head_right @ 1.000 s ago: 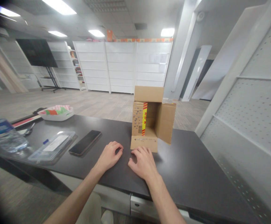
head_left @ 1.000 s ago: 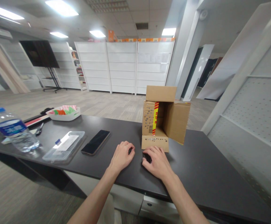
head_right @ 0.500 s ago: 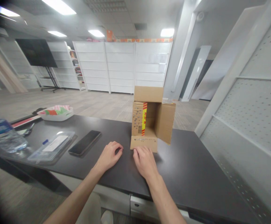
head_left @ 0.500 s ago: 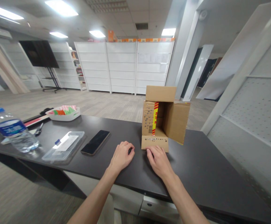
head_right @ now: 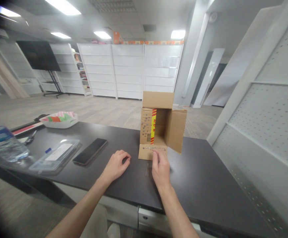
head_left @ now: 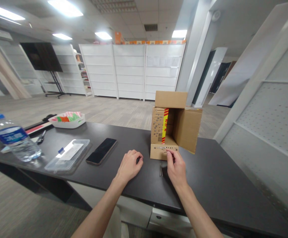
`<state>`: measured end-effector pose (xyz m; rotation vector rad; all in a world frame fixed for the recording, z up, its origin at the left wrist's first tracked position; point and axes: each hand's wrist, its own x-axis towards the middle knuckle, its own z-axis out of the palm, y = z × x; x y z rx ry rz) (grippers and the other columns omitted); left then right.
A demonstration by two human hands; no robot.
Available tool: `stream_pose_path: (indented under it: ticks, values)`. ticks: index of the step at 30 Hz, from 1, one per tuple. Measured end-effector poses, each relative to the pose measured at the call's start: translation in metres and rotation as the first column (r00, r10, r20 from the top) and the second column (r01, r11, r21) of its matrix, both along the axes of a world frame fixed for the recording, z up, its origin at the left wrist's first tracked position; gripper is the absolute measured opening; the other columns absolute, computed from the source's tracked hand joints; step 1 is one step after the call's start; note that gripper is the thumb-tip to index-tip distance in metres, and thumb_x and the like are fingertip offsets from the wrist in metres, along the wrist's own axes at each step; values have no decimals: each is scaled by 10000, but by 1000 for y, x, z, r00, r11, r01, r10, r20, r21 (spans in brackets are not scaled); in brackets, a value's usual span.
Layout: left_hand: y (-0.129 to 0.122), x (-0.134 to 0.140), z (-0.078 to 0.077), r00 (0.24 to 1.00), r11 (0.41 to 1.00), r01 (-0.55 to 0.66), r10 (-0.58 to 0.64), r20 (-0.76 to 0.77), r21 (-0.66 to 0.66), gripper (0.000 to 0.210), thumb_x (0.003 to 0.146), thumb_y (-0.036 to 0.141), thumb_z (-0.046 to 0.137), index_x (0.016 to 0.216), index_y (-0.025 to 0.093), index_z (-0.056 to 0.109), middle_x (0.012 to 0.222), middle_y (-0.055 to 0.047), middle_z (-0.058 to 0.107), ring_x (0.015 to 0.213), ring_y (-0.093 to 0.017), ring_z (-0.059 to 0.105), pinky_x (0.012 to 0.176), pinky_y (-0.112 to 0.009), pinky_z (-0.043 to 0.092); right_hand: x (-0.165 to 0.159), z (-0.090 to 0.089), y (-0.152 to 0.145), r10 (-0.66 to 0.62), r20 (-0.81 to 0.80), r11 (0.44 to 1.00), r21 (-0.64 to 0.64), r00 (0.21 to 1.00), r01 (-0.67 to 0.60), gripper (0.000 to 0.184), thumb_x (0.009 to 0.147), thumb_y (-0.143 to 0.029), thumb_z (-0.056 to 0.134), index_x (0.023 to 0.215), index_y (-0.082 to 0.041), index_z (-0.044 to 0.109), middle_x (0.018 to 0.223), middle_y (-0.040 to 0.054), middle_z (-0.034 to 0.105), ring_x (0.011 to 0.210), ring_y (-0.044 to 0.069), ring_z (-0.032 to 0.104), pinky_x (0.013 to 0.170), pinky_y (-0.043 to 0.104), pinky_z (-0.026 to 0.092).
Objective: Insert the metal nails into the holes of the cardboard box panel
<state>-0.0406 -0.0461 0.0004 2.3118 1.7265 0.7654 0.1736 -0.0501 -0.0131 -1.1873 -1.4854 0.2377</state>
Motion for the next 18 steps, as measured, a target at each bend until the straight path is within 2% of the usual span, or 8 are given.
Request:
stream_pose_path:
  ticks: [18]
  values:
    - [-2, 1, 3, 1000, 1000, -5, 5, -2, -15, 170, 906, 198, 513, 897, 221, 681, 1009, -45, 680, 990, -211, 595, 870, -347, 430, 2, -6, 4, -38, -31, 998, -47, 999, 36, 285, 953, -356, 467, 995, -178, 685, 977, 103, 717, 879, 240, 640, 814, 389, 501]
